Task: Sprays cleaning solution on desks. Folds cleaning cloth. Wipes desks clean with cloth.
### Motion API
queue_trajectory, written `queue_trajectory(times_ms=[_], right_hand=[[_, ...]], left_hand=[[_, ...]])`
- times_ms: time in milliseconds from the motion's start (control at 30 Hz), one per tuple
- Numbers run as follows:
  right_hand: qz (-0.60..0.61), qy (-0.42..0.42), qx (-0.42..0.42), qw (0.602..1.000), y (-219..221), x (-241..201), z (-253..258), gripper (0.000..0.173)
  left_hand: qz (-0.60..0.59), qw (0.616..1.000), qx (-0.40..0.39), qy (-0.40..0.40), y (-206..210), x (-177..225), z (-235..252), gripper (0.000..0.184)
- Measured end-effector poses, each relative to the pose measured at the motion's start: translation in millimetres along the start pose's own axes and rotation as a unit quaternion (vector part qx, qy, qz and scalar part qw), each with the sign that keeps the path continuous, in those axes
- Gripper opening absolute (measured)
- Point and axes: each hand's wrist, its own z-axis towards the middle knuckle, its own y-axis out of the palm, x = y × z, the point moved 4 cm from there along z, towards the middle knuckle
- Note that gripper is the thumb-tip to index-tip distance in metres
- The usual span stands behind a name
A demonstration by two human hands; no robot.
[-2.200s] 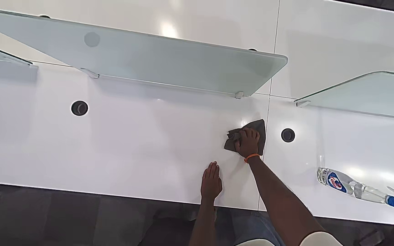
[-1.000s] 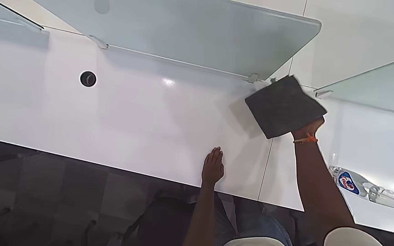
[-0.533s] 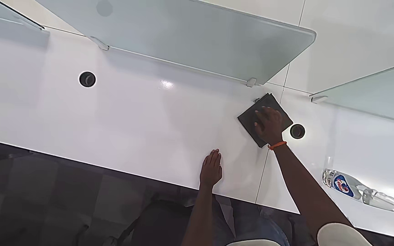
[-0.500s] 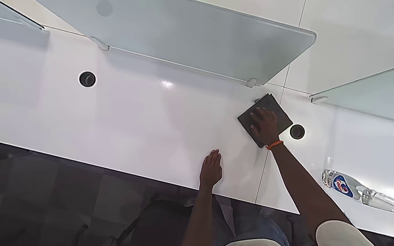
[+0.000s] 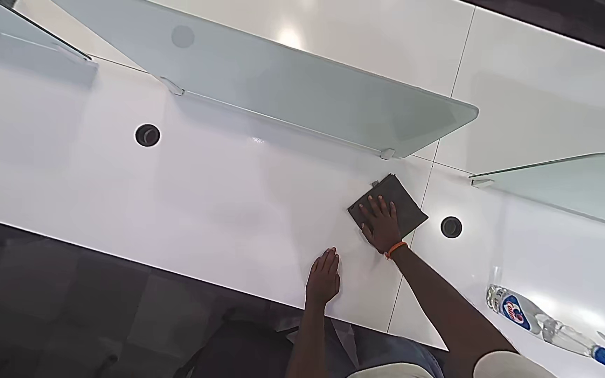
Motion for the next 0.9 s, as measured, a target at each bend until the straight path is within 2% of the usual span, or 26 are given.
queue_trajectory(times_ms=[333, 433, 533, 600, 667, 800, 900], right_hand=[[0.04, 0.061, 0.09, 0.993, -35.7, 15.4, 97.2, 0.063], [0.048, 0.018, 0.083, 0.995, -39.7, 38.3, 107.8, 0.058], [0.035, -0.007, 0.073, 0.997, -49.0, 81.1, 91.0, 0.056], [0.036, 0.044, 0.095, 0.994, -49.8, 106.0, 71.7, 0.057], [0.054, 0.1, 0.112, 0.987, -41.2, 112.0, 48.1, 0.06], [0.044, 0.149, 0.118, 0.981, -12.8, 78.6, -8.7, 0.061], [0.019, 0.128, 0.085, 0.988, 12.0, 36.7, -64.1, 0.059]], left_hand=[[-0.002, 1.0, 0.019, 0.003, 2.3, -2.0, -1.7, 0.05], [-0.002, 1.0, 0.022, 0.003, 2.5, -2.6, -1.5, 0.05], [-0.004, 1.0, 0.029, 0.009, 1.3, -2.5, -2.4, 0.05], [-0.007, 0.999, 0.032, 0.011, 1.4, -2.5, -1.5, 0.05], [-0.009, 1.0, 0.028, 0.01, 1.2, -2.6, -2.4, 0.05], [-0.017, 1.0, 0.016, 0.007, 2.1, -2.4, -2.3, 0.049], [-0.016, 1.0, 0.022, 0.009, 3.3, -2.8, -1.5, 0.05]])
